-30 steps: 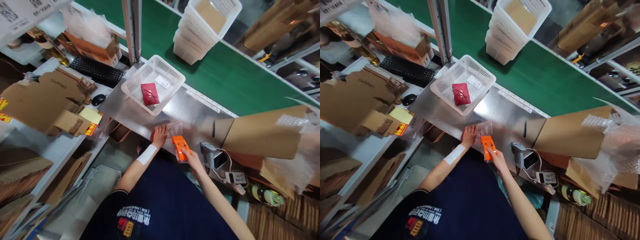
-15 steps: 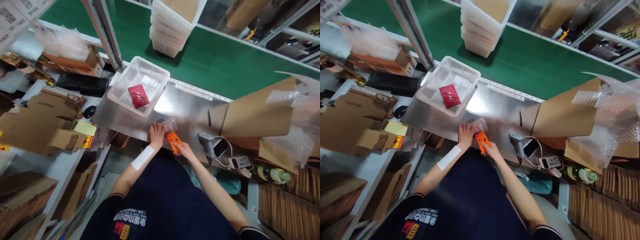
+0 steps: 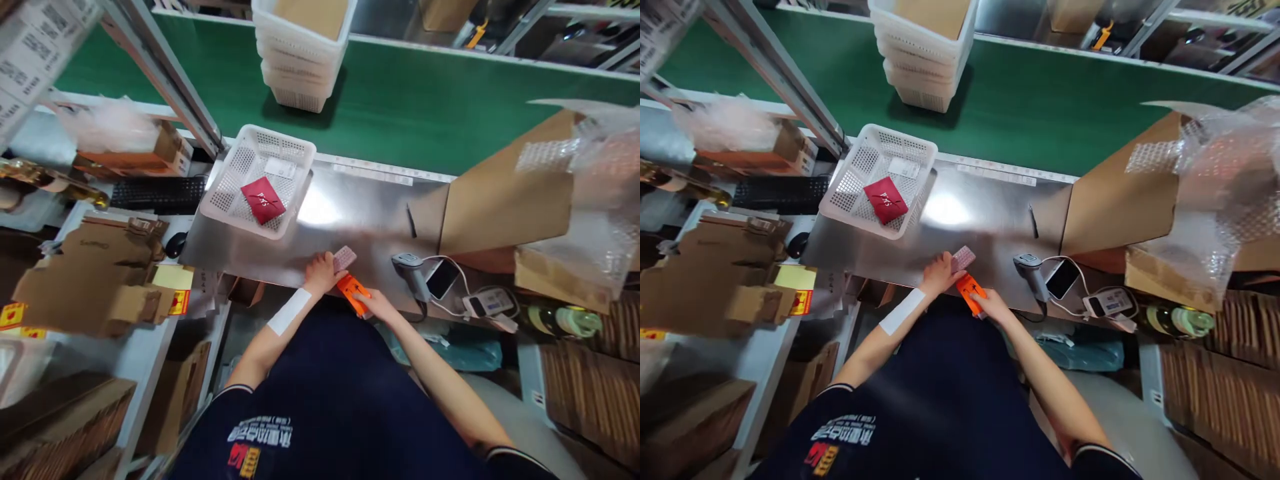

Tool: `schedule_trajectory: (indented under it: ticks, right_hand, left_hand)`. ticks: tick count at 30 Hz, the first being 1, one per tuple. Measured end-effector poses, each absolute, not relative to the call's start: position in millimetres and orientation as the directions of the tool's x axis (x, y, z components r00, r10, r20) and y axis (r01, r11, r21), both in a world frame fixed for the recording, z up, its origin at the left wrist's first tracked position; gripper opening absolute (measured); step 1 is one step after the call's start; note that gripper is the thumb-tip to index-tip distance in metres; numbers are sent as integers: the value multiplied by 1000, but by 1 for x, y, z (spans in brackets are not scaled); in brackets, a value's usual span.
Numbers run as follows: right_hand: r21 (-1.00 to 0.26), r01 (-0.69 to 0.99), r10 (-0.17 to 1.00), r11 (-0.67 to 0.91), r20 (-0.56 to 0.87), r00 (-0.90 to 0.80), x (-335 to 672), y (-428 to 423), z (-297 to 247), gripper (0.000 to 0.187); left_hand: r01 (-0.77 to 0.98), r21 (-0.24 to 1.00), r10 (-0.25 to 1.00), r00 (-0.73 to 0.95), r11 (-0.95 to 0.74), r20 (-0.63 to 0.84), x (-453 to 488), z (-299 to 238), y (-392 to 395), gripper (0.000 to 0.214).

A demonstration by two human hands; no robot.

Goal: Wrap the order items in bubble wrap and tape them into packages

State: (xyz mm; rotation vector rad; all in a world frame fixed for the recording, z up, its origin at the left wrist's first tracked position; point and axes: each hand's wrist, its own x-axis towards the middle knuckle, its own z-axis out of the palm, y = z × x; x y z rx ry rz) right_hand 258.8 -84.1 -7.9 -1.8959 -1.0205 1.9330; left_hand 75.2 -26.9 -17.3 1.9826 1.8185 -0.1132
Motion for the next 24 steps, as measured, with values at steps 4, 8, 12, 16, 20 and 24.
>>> schedule_trajectory:
  ticks: [4,8,12,16,20,24]
  right_hand:
    - [-626,250,622,-738,-776,-107,269,-94,-8,19]
    - [-661,277,654,-697,-745,-130,275,-92,-7,29]
    - [-565,627,692,-537,-720,-57,261,-79,4,31]
    - [-313,916,775,-251,-632,-3,229,-68,22,27]
    - [-246,937,736,-249,-677,17,217,-68,30,26]
    - [-237,924,724,-301,-687,60,243,-76,34,27]
  left_hand:
    - [965,256,921,54,50,-386,90,-25,-33,64]
    - [963,268,926,80,23,-369,89,-26,-36,85]
    - [969,247,906,86,20,-414,89,-27,-31,89]
    - [978,209,905,91,-2,-415,93,-28,-29,71]
    - [975,222,906,73,24,-417,92,-28,-28,64]
    - [960,276,910,66,54,-409,87,-28,-27,78]
